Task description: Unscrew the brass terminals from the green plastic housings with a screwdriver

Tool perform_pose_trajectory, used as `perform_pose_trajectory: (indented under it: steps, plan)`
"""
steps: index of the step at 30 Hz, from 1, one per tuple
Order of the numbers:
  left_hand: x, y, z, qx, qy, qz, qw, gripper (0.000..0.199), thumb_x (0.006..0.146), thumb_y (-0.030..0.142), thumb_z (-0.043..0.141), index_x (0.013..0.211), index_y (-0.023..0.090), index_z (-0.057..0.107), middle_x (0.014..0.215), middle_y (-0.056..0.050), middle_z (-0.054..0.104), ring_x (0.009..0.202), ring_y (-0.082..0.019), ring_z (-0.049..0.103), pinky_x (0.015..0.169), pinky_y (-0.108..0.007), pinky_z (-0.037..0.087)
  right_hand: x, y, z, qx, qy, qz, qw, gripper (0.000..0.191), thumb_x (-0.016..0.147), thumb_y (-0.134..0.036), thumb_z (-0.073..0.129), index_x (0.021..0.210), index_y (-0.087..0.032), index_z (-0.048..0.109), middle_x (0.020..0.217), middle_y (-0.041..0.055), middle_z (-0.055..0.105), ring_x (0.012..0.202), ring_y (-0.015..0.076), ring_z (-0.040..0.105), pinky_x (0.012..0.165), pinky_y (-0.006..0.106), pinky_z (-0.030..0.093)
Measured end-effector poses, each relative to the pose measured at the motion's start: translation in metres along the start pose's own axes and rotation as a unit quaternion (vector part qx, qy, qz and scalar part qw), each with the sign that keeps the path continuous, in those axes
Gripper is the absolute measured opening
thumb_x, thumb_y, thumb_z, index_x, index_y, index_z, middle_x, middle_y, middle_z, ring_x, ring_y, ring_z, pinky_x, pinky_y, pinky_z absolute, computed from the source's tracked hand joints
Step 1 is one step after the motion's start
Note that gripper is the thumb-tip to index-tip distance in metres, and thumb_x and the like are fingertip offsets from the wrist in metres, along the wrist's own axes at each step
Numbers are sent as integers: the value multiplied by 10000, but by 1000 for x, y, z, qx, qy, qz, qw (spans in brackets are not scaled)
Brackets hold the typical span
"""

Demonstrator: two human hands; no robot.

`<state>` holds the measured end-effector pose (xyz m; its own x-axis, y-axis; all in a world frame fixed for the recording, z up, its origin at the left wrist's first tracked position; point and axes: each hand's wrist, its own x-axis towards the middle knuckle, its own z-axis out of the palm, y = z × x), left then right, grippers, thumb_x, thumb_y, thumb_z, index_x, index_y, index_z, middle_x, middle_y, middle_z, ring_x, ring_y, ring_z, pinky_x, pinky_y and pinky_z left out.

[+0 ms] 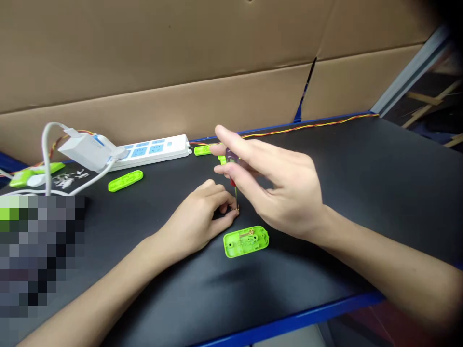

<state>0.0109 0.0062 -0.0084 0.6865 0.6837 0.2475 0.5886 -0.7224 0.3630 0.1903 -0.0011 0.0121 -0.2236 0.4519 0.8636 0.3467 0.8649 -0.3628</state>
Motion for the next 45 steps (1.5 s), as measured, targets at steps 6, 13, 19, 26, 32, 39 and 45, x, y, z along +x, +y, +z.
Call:
perform_pose_trajectory:
  steps: [6,13,19,26,32,39,45]
  plan:
    - [0,0,-1,-2,-4,-18,1000,74,871,196,593,803,189,622,737,21,601,751,-150,550,705,-268,436,1,0,1,-21,40,44,998,182,846,-264,687,1004,-178,715,841,28,602,746,121,573,686,262,587]
    - [0,1,-2,2,-1,-3,1000,68,872,207,585,840,180,639,829,-11,633,838,-176,569,735,-279,460,1,-3,2,30,-20,13,999,385,964,-93,388,1313,-26,536,1193,137,672,985,124,694,942,247,571]
    - [-1,-1,-2,10,3,4,1000,48,863,176,594,828,190,624,784,20,600,773,-139,558,700,-246,440,3,-3,-1,6,-11,34,999,297,920,-125,560,1212,-116,618,1007,14,748,883,90,691,850,225,592]
    - [-1,1,-3,3,-2,-1,1000,56,875,185,580,843,182,626,836,15,646,800,-142,594,746,-260,455,6,-5,-2,11,-12,43,999,227,885,-187,637,1092,-98,667,1049,20,738,838,77,670,812,176,580]
    - [0,1,-4,5,-7,4,1000,75,888,201,568,864,181,636,884,4,668,831,-151,610,765,-269,463,5,-5,-3,7,-13,39,999,197,895,-184,626,1070,-102,662,1003,12,733,818,75,659,818,187,579]
    - [-1,1,-3,-7,-11,15,1000,89,897,180,540,867,179,624,916,-5,666,869,-153,600,770,-266,461,4,-5,-4,31,-24,12,999,204,927,-147,563,1119,-122,627,1070,20,735,954,88,682,925,214,573]
    - [-4,-1,-3,23,14,34,999,75,910,184,520,847,191,559,804,4,559,763,-139,520,657,-256,418,4,-6,-6,99,-33,54,993,247,941,-116,528,1172,-178,589,1168,2,709,934,53,698,881,164,590]
